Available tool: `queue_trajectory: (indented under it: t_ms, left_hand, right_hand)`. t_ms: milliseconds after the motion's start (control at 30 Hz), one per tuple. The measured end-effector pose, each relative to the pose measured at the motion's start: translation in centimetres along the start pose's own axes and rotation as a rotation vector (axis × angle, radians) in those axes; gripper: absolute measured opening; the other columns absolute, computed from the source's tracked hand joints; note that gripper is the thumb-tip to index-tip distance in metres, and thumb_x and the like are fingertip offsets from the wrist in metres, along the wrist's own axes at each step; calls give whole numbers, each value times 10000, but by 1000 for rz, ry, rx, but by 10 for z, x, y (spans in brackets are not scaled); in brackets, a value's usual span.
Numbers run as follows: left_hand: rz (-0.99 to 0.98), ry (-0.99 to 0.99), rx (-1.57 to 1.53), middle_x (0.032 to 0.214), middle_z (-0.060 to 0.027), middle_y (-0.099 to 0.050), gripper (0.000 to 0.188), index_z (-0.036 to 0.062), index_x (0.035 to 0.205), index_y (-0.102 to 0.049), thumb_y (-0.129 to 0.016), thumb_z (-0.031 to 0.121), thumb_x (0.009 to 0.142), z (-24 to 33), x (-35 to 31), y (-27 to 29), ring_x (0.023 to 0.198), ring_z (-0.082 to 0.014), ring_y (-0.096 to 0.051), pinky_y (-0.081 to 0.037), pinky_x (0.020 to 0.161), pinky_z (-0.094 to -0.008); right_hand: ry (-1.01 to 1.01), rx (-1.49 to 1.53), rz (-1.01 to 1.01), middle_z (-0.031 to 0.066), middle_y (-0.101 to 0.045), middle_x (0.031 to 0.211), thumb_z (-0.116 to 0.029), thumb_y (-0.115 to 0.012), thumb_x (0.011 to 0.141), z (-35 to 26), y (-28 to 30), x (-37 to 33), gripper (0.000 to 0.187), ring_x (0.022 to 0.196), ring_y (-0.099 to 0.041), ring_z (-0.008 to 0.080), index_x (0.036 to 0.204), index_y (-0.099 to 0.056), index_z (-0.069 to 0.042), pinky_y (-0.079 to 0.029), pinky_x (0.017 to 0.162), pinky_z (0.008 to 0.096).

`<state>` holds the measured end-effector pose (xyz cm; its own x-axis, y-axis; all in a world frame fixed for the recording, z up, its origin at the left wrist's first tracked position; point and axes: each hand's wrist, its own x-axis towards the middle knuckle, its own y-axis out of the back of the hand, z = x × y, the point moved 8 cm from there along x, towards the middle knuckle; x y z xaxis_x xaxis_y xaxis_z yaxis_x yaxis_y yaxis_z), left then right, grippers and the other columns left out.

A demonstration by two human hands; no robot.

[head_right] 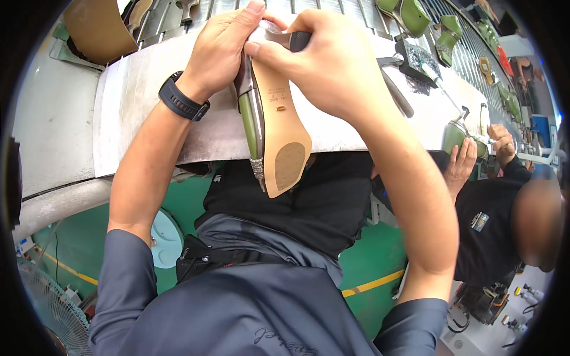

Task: The person attaches soles to high-heeled shoes. The actions involve positioning a sole onto the bottom of a shoe, pressing it down by hand, and using a hammer to secure the edges and heel area.

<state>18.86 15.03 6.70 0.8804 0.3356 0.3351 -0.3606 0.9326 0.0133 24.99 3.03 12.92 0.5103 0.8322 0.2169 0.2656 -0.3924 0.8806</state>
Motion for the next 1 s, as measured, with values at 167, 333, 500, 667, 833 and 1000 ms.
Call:
queue_trajectory:
  t_ms: [167,333,500,667,833,1000]
  left_hand:
    - [18,-92,-6,907,-122,-753,432,-58,1017,-724,-435,243,1128,8,-2,0,847,-165,-683,-541,802,-326]
    - [29,-87,-43,910,-123,-751,424,-61,1013,-720,-440,238,1124,9,-3,0,858,-164,-681,-542,812,-325]
    - [27,-74,12,922,-121,-752,431,-56,1011,-721,-437,248,1122,2,1,-3,866,-164,-681,-539,810,-323]
    - [60,-81,-10,908,-131,-752,446,-56,993,-725,-437,260,1120,7,-2,-3,866,-165,-681,-537,816,-332]
    - [82,-114,85,886,-157,-747,450,-60,968,-725,-442,260,1111,9,-1,-2,853,-188,-688,-535,813,-340]
    - [121,-78,106,884,-165,-753,448,-65,949,-723,-440,247,1101,9,-1,-4,845,-210,-701,-536,811,-341]
  right_hand:
    - [-65,588,-147,40,-741,880,-411,-815,916,6,-26,-12,467,783,-652,108,1067,-737,24,-523,686,281]
    - [-88,671,-192,67,-741,904,-282,-802,950,7,-41,-16,371,801,-651,97,1081,-721,56,-545,721,296]
    - [-107,713,34,80,-744,862,-346,-845,895,12,-41,-27,442,782,-717,133,1087,-733,36,-605,707,317]
    - [-234,895,-196,47,-731,938,-404,-779,957,30,-64,-37,468,823,-676,107,1141,-722,22,-570,765,290]
    - [-229,876,-258,45,-724,905,-442,-742,978,24,-66,-43,495,801,-674,111,1134,-719,27,-563,749,304]
    - [-255,646,-199,61,-722,803,-424,-746,970,11,-59,-43,468,728,-677,113,1041,-728,38,-565,688,319]
